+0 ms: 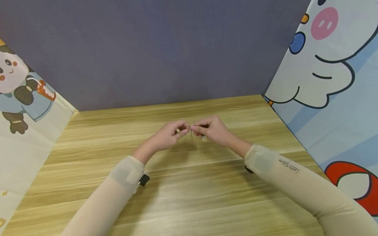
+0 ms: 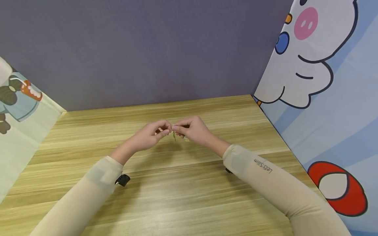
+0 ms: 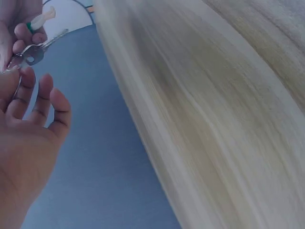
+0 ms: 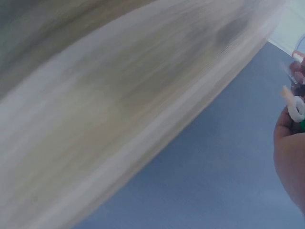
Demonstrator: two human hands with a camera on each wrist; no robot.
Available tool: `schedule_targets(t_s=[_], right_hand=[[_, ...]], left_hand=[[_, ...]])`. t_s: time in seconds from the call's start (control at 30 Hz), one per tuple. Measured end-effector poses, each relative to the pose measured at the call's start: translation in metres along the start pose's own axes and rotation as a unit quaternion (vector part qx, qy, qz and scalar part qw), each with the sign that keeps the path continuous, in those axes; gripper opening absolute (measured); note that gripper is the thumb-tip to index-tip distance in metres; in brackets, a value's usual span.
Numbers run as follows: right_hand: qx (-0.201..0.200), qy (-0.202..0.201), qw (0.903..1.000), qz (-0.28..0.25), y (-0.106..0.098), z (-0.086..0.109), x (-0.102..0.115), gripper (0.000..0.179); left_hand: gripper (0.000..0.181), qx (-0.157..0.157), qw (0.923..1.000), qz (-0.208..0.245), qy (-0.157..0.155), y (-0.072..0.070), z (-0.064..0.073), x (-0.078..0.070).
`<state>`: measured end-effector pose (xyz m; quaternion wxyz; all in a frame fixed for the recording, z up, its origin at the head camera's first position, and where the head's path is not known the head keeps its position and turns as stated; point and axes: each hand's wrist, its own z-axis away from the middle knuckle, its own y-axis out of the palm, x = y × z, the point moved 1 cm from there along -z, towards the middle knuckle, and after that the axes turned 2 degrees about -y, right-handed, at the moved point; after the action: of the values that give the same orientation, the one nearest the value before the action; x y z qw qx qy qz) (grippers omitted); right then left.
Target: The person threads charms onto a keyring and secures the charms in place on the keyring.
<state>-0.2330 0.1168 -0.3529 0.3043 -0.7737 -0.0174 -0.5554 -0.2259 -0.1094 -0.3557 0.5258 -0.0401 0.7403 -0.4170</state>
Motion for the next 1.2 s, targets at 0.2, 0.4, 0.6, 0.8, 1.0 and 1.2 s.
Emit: schedule_targets(t_s=[0.2,0.4,0.6,0.8,1.0,1.2], right_hand=[[0.025,-0.079,0.9873,0.136,-0.002,0.001,0.003,0.014],[0.042,-0.170,0.9693,0.173,-0.003,-0.001,0.007,0.011],[0.040,-0.153,0.9794,0.126,-0.003,0.000,0.010,0.010],[0.032,-0.073,0.9959,0.042,-0.003,0.000,0.013,0.014],[0.023,-0.030,0.9993,-0.010,-0.004,0.000,0.011,0.016],[0.012,-0.012,0.9995,-0.026,-0.004,0.000,0.006,0.016]], left_hand=[[0.013,0.023,0.9989,0.040,-0.009,0.000,0.001,0.002],[0.017,0.047,0.9954,0.083,-0.005,-0.001,0.001,0.008],[0.013,0.053,0.9899,0.131,-0.004,-0.003,0.000,0.008],[0.008,0.043,0.9820,0.184,0.005,-0.004,0.000,0.005],[0.008,0.036,0.9774,0.208,0.012,-0.004,0.000,0.003],[0.007,0.032,0.9731,0.227,0.017,-0.001,-0.002,0.004]])
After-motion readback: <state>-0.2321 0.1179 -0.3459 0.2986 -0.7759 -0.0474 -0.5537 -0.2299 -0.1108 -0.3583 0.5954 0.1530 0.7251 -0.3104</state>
